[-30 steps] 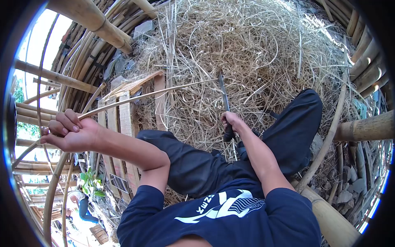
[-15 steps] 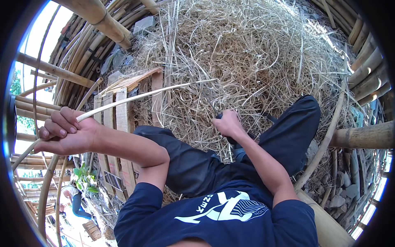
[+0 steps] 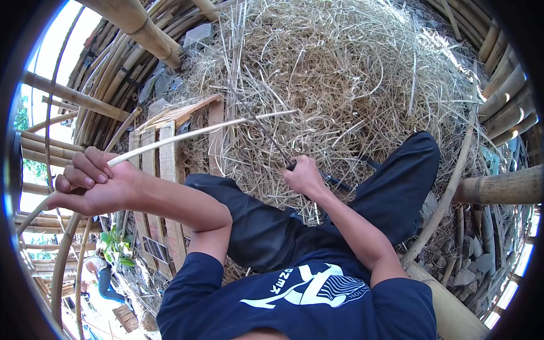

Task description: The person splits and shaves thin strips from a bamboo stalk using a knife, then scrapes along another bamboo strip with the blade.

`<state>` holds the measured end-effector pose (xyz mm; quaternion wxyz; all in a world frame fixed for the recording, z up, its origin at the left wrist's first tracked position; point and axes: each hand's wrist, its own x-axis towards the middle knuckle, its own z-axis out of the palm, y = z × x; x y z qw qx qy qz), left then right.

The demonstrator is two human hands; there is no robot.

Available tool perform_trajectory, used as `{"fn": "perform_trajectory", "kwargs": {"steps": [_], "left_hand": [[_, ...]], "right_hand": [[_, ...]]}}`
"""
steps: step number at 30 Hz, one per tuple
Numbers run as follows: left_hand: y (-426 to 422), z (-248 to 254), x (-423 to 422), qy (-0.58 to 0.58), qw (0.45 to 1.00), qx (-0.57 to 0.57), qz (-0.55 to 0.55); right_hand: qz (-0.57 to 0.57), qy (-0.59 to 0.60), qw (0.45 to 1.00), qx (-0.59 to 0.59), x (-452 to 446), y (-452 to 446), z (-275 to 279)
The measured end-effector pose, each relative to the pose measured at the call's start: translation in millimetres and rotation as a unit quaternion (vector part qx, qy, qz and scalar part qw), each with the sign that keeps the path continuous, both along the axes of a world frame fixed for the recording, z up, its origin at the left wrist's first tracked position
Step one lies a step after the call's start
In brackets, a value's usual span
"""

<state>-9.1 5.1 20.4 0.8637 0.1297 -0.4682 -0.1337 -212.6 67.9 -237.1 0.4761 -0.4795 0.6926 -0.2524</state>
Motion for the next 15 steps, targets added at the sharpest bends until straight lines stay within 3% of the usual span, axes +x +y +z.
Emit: {"fn": "perform_trajectory", "kwargs": {"steps": [3, 5, 6, 9, 12, 15], "left_hand": [[1.1, 2.1, -8.6, 0.008, 0.999, 0.005, 0.037], [2.8, 3.9, -12.6, 0.008, 0.999, 0.007, 0.035], [3.6, 4.2, -13.2, 0.007, 0.999, 0.007, 0.032], [3.1, 3.7, -11.7, 0.010, 1.000, 0.007, 0.029], [4.7, 0.4, -9.8, -0.005, 0.999, 0.014, 0.048], [-1.4, 3.7, -11.5, -0.006, 0.999, 0.009, 0.040]], "right_hand": [[0.019, 0.032, 0.999, -0.022, 5.6, 1.1, 27.9], [0.032, -0.012, 0.992, -0.125, 16.0, 8.2, 47.1], [0.042, -0.035, 0.991, -0.123, 19.5, 10.4, 64.3], [0.041, -0.012, 0.993, -0.114, 20.4, 6.7, 41.7], [-0.006, 0.056, 0.996, -0.068, 7.1, -3.2, -29.7], [-0.024, 0.113, 0.992, -0.049, -4.1, -11.2, -23.0]]}}
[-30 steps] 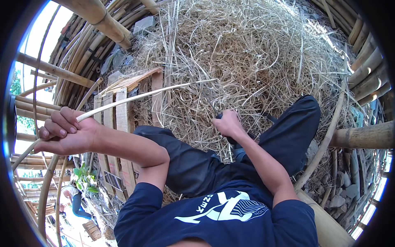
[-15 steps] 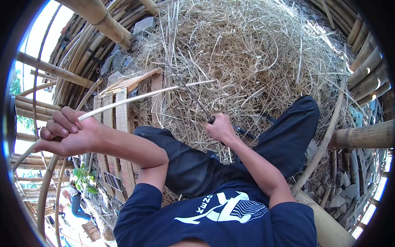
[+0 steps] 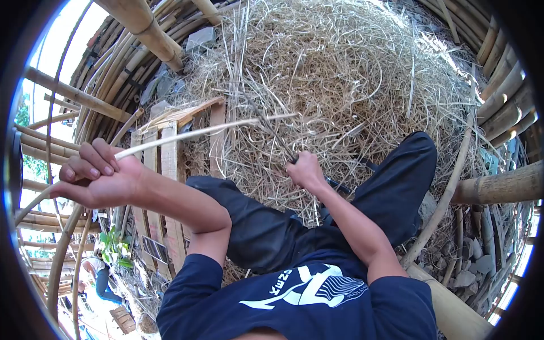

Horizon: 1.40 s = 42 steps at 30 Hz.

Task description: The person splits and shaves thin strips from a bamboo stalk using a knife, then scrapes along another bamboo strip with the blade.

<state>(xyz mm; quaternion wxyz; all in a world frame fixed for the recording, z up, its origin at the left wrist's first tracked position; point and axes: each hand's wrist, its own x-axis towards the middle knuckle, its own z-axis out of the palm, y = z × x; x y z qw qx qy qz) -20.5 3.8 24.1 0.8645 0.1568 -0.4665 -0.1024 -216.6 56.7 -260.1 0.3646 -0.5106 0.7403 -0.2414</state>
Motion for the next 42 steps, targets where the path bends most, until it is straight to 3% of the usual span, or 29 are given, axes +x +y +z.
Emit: {"fn": "perform_trajectory", "kwargs": {"steps": [2, 3, 4, 6, 10, 12, 14, 15, 18, 20, 24, 26, 28, 29, 31, 34, 36, 39, 41, 42], "left_hand": [[4.3, -2.5, 1.4, 0.015, 1.000, 0.008, 0.000], [3.2, -4.0, 8.1, -0.004, 0.997, -0.017, -0.070], [2.6, -3.4, 7.3, -0.004, 0.997, -0.019, -0.069], [4.6, -3.5, 5.3, 0.003, 0.998, -0.017, -0.054], [5.6, -2.7, 4.1, -0.003, 0.997, -0.021, -0.069], [6.1, -4.0, 6.1, -0.009, 0.998, -0.018, -0.054], [8.6, -4.6, 4.7, -0.012, 0.999, -0.009, -0.043], [9.4, -4.1, 3.3, -0.015, 0.999, 0.002, -0.031], [9.6, -2.5, -2.3, 0.000, 0.999, -0.001, -0.032], [10.8, -1.2, -4.9, 0.008, 1.000, 0.003, -0.026], [8.9, -0.9, -6.7, 0.003, 1.000, 0.011, 0.012], [9.6, -0.4, -6.9, 0.004, 1.000, 0.012, 0.011], [8.7, -1.4, -4.3, 0.005, 1.000, 0.014, 0.008], [7.3, -2.9, 1.0, -0.008, 1.000, 0.006, -0.018], [7.5, -4.5, 4.1, -0.022, 0.999, -0.002, -0.047], [10.1, -5.0, 4.8, -0.030, 0.998, -0.006, -0.049], [7.2, -4.3, -0.5, -0.023, 1.000, -0.013, -0.008], [7.0, 0.3, -7.7, 0.017, 0.999, 0.014, 0.049], [8.1, 0.1, -4.8, 0.021, 0.999, 0.017, 0.029], [8.0, 0.4, -3.9, 0.028, 0.999, 0.015, 0.006]], "right_hand": [[0.027, -0.073, 0.994, 0.081, 3.8, -2.3, 35.7], [0.012, -0.082, 0.995, 0.061, 10.7, 0.1, 40.9], [0.013, -0.082, 0.995, 0.059, 16.2, 3.4, 48.0], [0.067, -0.133, 0.981, -0.125, 24.8, 13.9, 63.4], [0.083, -0.112, 0.978, -0.152, 21.1, 19.5, 39.5], [0.062, -0.080, 0.986, -0.129, 8.9, 13.0, -13.4], [-0.037, -0.103, 0.989, 0.103, -5.8, 3.9, -45.3], [-0.040, -0.103, 0.989, 0.099, -6.4, -0.1, -37.5], [-0.012, 0.002, 0.999, 0.047, -5.6, 5.2, -4.5], [0.026, -0.044, 0.998, 0.024, 1.9, 4.2, 33.1], [0.084, -0.126, 0.978, -0.144, 17.3, 15.1, 34.6], [0.084, -0.116, 0.979, -0.145, 15.4, 15.5, 12.3], [0.012, -0.101, 0.993, -0.060, 7.9, 16.0, -32.5], [-0.038, -0.105, 0.993, 0.038, -0.1, 13.2, -60.7], [-0.109, -0.098, 0.969, 0.200, -13.0, 5.9, -60.7], [-0.099, -0.046, 0.985, 0.134, -12.3, -1.2, -58.6], [-0.098, -0.059, 0.982, 0.149, -9.0, -1.3, -37.0], [-0.017, -0.069, 0.995, 0.066, 6.3, 3.5, -2.0], [0.038, -0.137, 0.986, -0.084, 14.2, 7.9, 10.7], [0.038, -0.137, 0.986, -0.084, 15.5, 8.5, 8.4]]}}
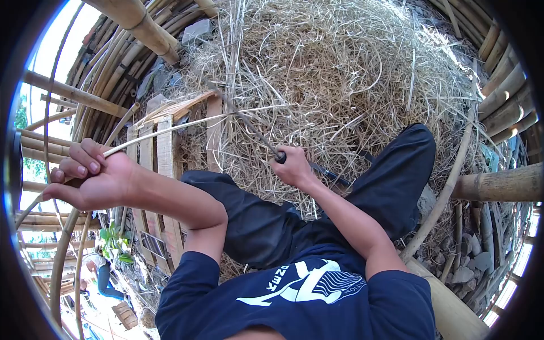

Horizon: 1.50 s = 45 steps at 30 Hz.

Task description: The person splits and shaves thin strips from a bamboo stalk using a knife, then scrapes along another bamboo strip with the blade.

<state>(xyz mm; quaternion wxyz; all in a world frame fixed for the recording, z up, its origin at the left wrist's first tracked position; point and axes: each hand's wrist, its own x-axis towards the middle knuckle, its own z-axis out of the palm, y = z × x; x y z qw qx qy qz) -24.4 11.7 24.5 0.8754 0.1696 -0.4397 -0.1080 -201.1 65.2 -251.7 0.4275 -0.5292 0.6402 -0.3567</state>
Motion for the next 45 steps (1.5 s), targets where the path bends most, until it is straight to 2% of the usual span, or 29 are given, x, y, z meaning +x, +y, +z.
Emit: {"fn": "perform_trajectory", "kwargs": {"steps": [2, 4, 6, 8, 9, 11, 13, 15, 16, 18, 20, 22, 23, 26, 28, 32, 34, 36, 38, 40, 42, 45], "left_hand": [[1.9, 0.6, 1.2, 0.004, 1.000, 0.000, -0.006], [0.5, 0.0, 5.1, 0.006, 1.000, 0.003, -0.011], [-4.7, -2.5, 13.3, 0.007, 1.000, -0.009, -0.018], [-3.7, -3.6, 15.3, 0.002, 0.999, -0.007, -0.032], [-3.6, -3.1, 14.7, 0.005, 0.999, -0.007, -0.045], [-6.2, -2.8, 14.0, 0.001, 0.999, -0.010, -0.040], [-7.3, -2.0, 12.3, 0.004, 1.000, -0.007, -0.030], [-7.6, -2.5, 13.3, 0.000, 0.999, -0.012, -0.032], [-8.3, -2.7, 14.3, -0.001, 1.000, -0.010, -0.030], [-10.1, -2.1, 15.4, -0.008, 1.000, -0.001, -0.004], [-8.8, -1.6, 13.8, -0.001, 1.000, -0.003, -0.004], [-8.5, -0.7, 10.4, 0.018, 0.999, 0.024, 0.044], [-10.9, -0.8, 13.5, 0.019, 0.999, 0.019, 0.042], [-15.6, -5.7, 24.7, 0.019, 0.999, 0.016, 0.044], [-19.7, -4.9, 24.0, 0.039, 0.998, 0.020, 0.054], [-14.7, -4.9, 20.7, 0.005, 0.999, 0.024, 0.026], [-13.5, -4.3, 21.3, 0.008, 0.999, 0.021, 0.028], [-11.4, -5.6, 19.8, 0.015, 1.000, 0.015, 0.018], [-10.9, -6.1, 19.8, 0.017, 1.000, 0.010, 0.017], [-11.2, -6.3, 22.2, 0.012, 1.000, 0.016, -0.006], [-15.0, -5.2, 24.4, 0.021, 1.000, 0.012, -0.002], [-12.8, -2.5, 17.6, 0.025, 1.000, 0.015, 0.003]], "right_hand": [[0.018, 0.007, 0.996, -0.084, 3.4, -1.4, -12.2], [0.023, 0.008, 0.998, -0.053, -1.6, -0.7, -41.9], [-0.057, -0.023, 0.989, 0.135, -10.8, -0.5, -68.3], [-0.106, 0.035, 0.961, 0.251, -28.7, -5.5, -71.8], [-0.084, 0.032, 0.954, 0.286, -38.9, -10.9, -73.8], [-0.071, 0.079, 0.960, 0.258, -43.8, -16.1, -81.2], [-0.052, 0.088, 0.963, 0.250, -37.8, -16.9, -50.4], [-0.001, 0.070, 0.986, 0.152, -22.1, -14.0, -14.3], [0.002, 0.069, 0.986, 0.154, -15.9, -11.8, -9.1], [0.015, 0.064, 0.997, 0.040, -7.2, -8.4, -3.7], [0.022, 0.059, 0.997, 0.040, -8.2, -8.9, -17.0], [0.013, 0.040, 0.991, 0.127, -12.3, -11.8, -33.0], [0.029, 0.058, 0.993, 0.101, -14.5, -14.2, -38.9], [0.003, 0.048, 0.991, 0.121, -15.9, -24.2, -14.3], [0.019, 0.066, 0.992, 0.106, -15.1, -26.2, 11.7], [0.054, 0.073, 0.991, 0.098, -2.5, -18.0, 43.6], [0.036, 0.050, 0.998, 0.008, 5.3, -12.6, 49.8], [0.044, 0.036, 0.998, 0.041, 3.6, -13.7, 34.3], [0.005, 0.054, 0.984, 0.171, -6.3, -18.9, 10.5], [-0.002, 0.045, 0.986, 0.160, -12.9, -24.4, -1.1], [-0.015, 0.107, 0.991, 0.081, -15.7, -21.2, -10.2], [0.010, 0.070, 0.996, 0.063, -6.0, -12.6, 31.9]]}}
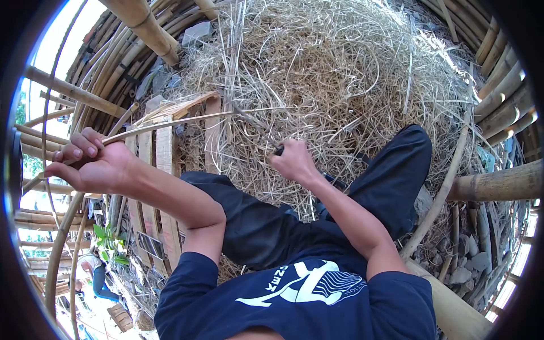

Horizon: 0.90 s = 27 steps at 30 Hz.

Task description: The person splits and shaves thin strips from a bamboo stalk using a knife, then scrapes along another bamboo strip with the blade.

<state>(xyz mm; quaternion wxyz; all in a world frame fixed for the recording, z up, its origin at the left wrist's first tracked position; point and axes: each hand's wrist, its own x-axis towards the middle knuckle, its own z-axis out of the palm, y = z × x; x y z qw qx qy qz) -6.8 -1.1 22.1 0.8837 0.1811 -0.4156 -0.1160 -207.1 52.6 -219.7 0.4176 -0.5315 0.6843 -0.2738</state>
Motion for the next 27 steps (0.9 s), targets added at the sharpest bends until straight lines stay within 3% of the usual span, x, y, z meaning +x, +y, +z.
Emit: {"fn": "perform_trajectory", "kwargs": {"steps": [5, 6, 9, 10, 14, 18, 21, 24, 27], "left_hand": [[2.3, 0.1, -3.0, -0.019, 1.000, -0.001, 0.016], [3.0, -0.5, -1.7, -0.020, 1.000, 0.000, 0.017], [2.6, -0.9, 0.7, -0.005, 1.000, 0.004, 0.002], [2.8, 0.0, 1.3, -0.010, 1.000, 0.009, -0.003], [-0.1, -3.9, 7.1, -0.029, 0.999, -0.003, -0.018], [1.0, -0.4, 0.3, -0.028, 0.999, -0.014, -0.025], [2.4, -1.5, 4.2, -0.028, 0.999, -0.016, -0.039], [0.9, -4.4, 5.0, -0.032, 0.999, -0.005, -0.021], [0.7, -2.2, 7.8, -0.026, 0.999, 0.004, -0.038]], "right_hand": [[0.049, -0.017, 0.998, -0.023, 10.9, 8.1, 19.7], [0.025, -0.062, 0.996, 0.055, 8.1, 7.4, 7.5], [-0.054, -0.033, 0.986, 0.153, -12.6, -4.7, -41.2], [-0.035, 0.016, 0.994, 0.099, -16.4, -5.1, -47.3], [-0.007, 0.070, 0.992, 0.102, -18.4, -10.7, -27.7], [0.040, -0.004, 0.998, 0.039, -2.5, 0.3, 8.9], [0.031, -0.023, 0.996, 0.084, -4.9, -0.5, -9.2], [-0.043, 0.032, 0.993, 0.102, -24.4, -8.6, -75.7], [-0.042, 0.073, 0.984, 0.157, -35.4, -20.8, -77.6]]}}
